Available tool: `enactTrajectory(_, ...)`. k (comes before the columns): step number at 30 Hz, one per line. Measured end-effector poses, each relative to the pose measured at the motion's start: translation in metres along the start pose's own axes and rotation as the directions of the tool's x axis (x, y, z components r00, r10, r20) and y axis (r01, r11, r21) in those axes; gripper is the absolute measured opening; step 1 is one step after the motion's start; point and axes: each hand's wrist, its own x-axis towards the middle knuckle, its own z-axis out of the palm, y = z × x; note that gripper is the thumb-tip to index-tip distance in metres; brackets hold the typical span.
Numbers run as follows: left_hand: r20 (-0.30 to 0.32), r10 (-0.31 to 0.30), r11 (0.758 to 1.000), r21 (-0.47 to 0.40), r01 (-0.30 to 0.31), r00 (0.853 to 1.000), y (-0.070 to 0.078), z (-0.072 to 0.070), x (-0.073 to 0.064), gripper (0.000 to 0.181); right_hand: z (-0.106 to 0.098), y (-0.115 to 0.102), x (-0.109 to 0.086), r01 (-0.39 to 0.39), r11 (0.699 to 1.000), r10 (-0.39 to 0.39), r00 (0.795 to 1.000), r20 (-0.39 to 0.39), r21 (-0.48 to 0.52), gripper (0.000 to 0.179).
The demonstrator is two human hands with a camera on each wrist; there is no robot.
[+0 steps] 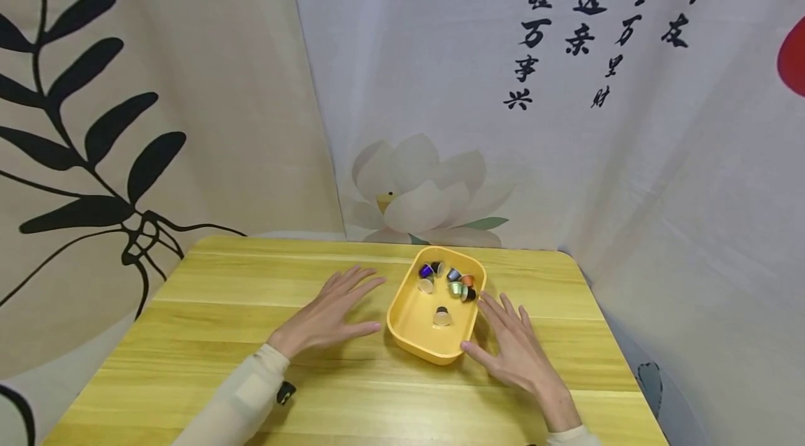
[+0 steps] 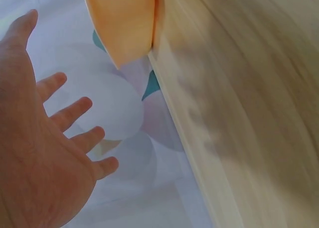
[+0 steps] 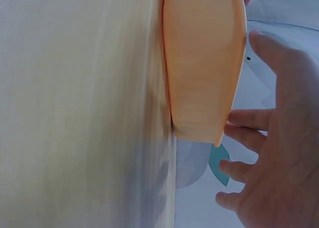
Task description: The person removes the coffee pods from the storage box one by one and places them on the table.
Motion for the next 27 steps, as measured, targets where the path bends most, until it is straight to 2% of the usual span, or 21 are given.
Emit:
enactTrajectory(18, -0.022, 0.092, 0.995, -0.024, -0.092, 0.996, 0.019, 0.000, 0.030, 0.084, -0.003, -0.003, 0.000, 0.014, 1.000, -0.014, 1.000, -0.009, -0.027, 0.093)
enactTrajectory(27, 0.031, 0.098, 0.994, -0.043, -0.097, 0.995, 0.033, -0.002, 0.046, 0.081, -0.004, -0.004, 0.001, 0.007, 1.000, -0.007, 1.000, -0.002, -0.013, 0.094)
